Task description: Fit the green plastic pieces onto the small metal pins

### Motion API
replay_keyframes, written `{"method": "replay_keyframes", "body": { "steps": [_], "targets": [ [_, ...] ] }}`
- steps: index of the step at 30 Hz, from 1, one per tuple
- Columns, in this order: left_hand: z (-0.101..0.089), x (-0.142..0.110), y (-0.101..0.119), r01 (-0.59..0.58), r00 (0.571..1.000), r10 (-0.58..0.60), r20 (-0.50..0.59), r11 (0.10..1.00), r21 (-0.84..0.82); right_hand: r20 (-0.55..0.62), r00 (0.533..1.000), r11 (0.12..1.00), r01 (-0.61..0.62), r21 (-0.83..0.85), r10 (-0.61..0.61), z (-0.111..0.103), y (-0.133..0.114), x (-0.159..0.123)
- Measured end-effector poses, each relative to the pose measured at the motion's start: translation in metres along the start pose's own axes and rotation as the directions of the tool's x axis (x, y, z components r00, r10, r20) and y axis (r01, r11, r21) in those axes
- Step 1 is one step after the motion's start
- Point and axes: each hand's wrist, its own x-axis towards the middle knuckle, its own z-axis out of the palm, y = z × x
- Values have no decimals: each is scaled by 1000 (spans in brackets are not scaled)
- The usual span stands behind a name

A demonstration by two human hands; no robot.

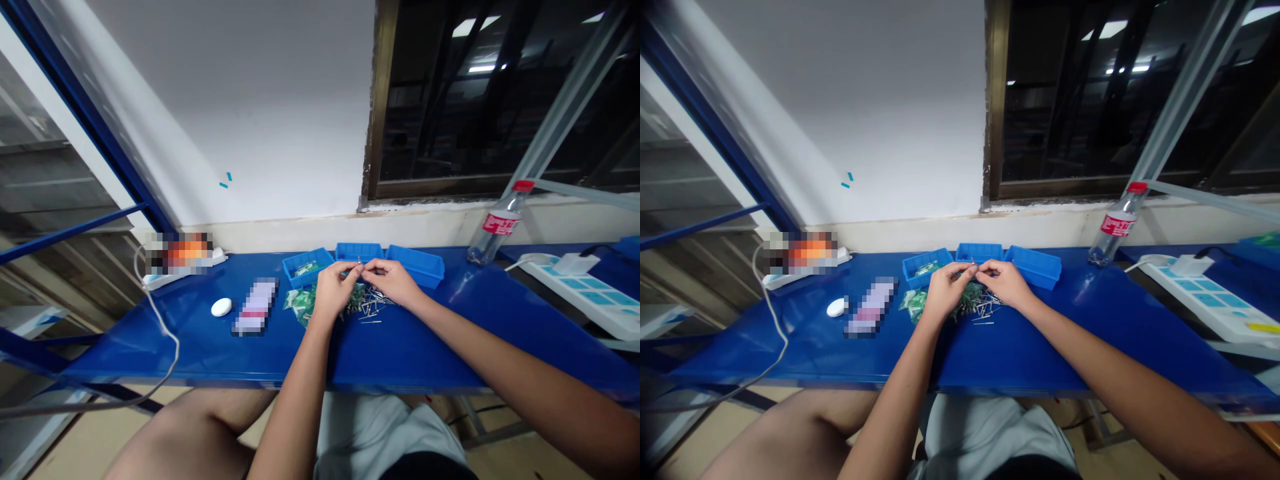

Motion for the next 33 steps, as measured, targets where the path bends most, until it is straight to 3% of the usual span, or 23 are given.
{"method": "replay_keyframes", "body": {
  "steps": [5, 11, 15, 17, 19, 21, 23, 27, 33],
  "targets": [
    [0, 0, -4, 41, 999, -41, -5, 994, 99, -21, 998, 998, -57, 14, 57, -2, 4, 2],
    [-4, 1, -7, 120, 988, -101, -118, 978, 168, -34, 982, 979, -180, 93, 184, -9, 15, 17],
    [-5, 1, -6, 124, 982, -94, -166, 975, 186, -64, 963, 965, -262, -9, 261, -13, 16, 22],
    [-5, 0, -5, 128, 980, -93, -178, 973, 194, -56, 987, 975, -156, -156, 149, -14, 13, 19],
    [-5, 0, -4, 124, 979, -87, -183, 972, 200, 16, 998, 940, 62, -336, -61, -15, 11, 14],
    [-5, 0, -4, 112, 981, -75, -180, 972, 204, 148, 960, 838, 281, -468, -239, -15, 11, 10],
    [-5, 0, -4, 104, 982, -68, -176, 973, 205, 271, 909, 743, 415, -525, -316, -15, 13, 8],
    [-4, 0, -4, 102, 984, -67, -167, 972, 211, 379, 871, 668, 486, -563, -314, -15, 20, 9],
    [-3, 0, -7, 62, 990, -30, -138, 970, 237, 269, 909, 686, 417, -596, -318, -16, 18, 9]
  ]
}}
